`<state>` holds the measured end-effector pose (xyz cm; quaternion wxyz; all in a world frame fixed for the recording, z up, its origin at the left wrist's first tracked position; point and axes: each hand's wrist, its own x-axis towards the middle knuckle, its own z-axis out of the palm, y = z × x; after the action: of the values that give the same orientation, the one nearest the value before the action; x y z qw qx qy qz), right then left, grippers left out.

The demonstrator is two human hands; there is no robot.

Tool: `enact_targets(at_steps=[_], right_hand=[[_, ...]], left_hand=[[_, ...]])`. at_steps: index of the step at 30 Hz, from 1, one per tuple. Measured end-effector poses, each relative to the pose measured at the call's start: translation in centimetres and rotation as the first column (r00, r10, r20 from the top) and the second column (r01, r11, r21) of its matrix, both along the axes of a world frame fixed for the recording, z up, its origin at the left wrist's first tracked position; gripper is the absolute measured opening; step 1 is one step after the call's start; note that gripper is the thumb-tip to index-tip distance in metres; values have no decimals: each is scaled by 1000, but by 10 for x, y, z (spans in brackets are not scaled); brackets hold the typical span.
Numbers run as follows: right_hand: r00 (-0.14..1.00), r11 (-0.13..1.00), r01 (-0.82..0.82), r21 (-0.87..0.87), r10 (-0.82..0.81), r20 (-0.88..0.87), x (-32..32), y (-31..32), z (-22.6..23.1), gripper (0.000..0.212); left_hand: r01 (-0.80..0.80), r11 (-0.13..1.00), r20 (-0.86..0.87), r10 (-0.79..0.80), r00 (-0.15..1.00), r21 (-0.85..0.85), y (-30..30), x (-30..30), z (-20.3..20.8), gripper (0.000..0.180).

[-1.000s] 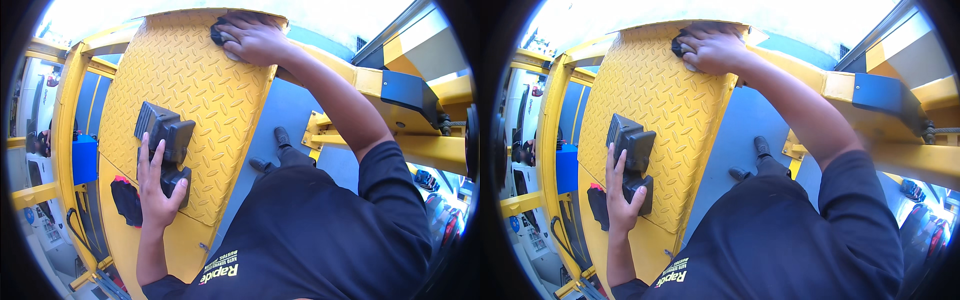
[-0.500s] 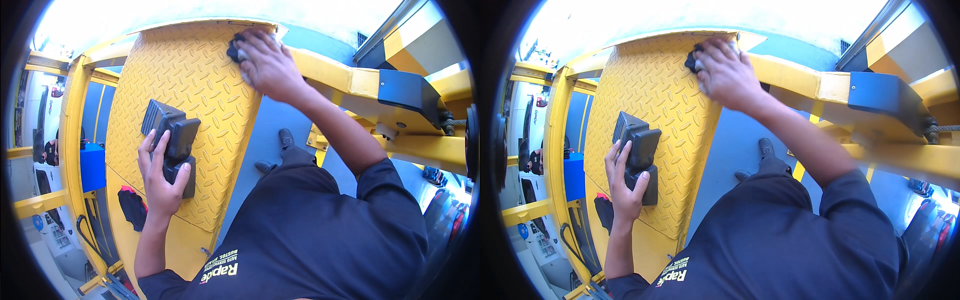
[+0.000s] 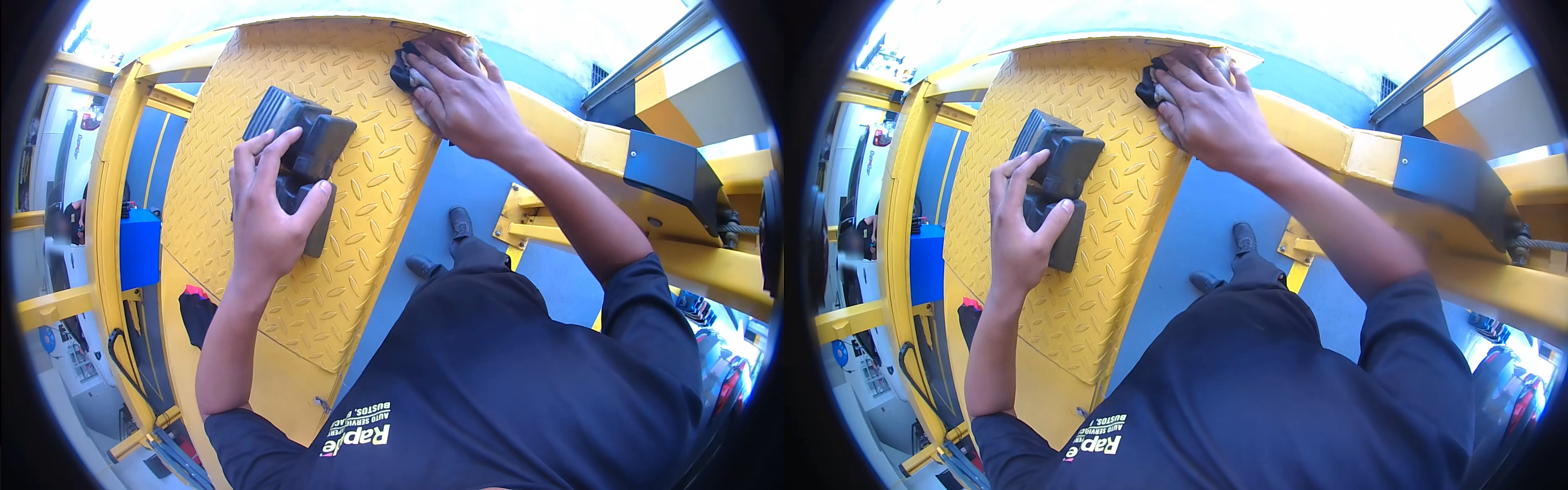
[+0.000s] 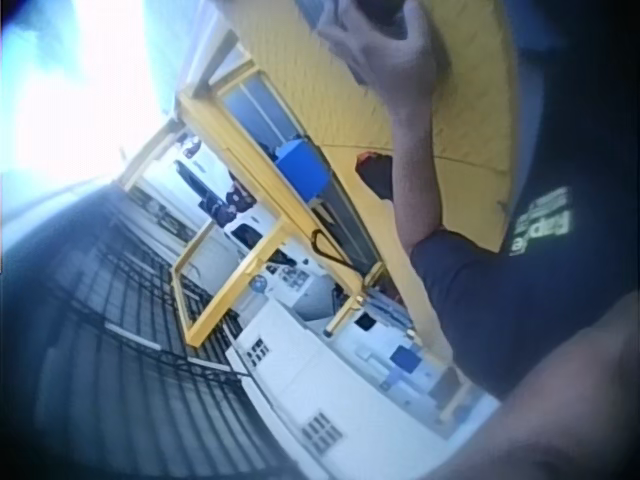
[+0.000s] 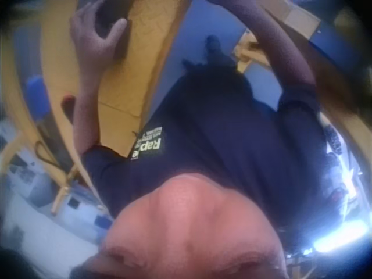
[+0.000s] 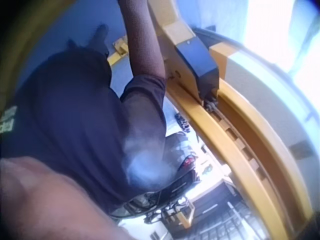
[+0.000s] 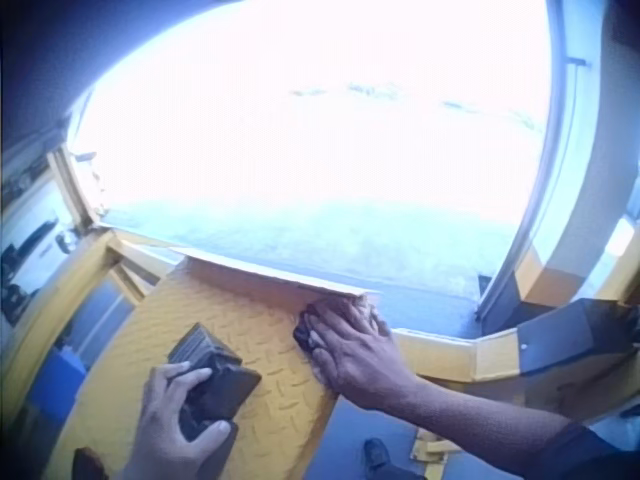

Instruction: The person wipes a yellow metal car lift platform and its surrounding beams using two cloths. They clean flat surfaces, textured diamond-plate sections, and vertical supports, moving around the lift to reach different areas.

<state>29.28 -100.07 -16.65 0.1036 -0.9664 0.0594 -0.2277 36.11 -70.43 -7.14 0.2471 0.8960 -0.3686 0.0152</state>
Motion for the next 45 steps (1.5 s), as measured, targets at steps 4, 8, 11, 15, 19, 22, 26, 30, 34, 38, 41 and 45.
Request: enact_targets(at_steps=[4,8,11,15,19,22,26,30,34,38,41,45], right_hand=[[987,984,-156,83,159,-25,-60,69,4,50],[997,994,-82,69,81,16,-52,20,1,43],[998,1000,23,6,-23,65,-32,-11,3,42],[970,969,-235,77,228,88,-60,46,0,41],[997,997,-61,-46,63,36,-37,4,4,40],[997,997,9,-74,-3,80,-17,-11,4,37],[961,965,-233,119,210,179,-43,13,-7,37],[985,994,-109,19,106,135,-20,-1,8,37],[983,992,-119,44,112,147,-13,6,3,39],[966,974,-225,28,219,135,-40,17,-2,37],[986,995,-71,-74,81,143,-18,-7,4,38],[972,983,-157,98,137,189,-12,-1,-3,36]], left_hand=[[4,1000,9,-4,1000,17,0,0,-2,63],[19,1000,9,-19,1000,24,-1,-1,-2,61],[34,999,4,-34,999,12,-4,0,-2,60],[77,996,32,-75,997,-42,-22,17,-8,59],[74,997,5,-74,997,7,-30,24,-4,60],[104,995,13,-104,994,0,-25,26,-5,59],[126,992,17,-125,992,-15,-21,22,-5,57],[131,991,21,-132,991,36,-24,23,3,58],[112,988,46,-117,992,106,-28,18,9,60],[106,986,69,-115,991,125,-18,16,4,64],[111,983,53,-120,991,148,-13,16,8,65],[123,981,70,-135,988,151,-11,17,5,66]])
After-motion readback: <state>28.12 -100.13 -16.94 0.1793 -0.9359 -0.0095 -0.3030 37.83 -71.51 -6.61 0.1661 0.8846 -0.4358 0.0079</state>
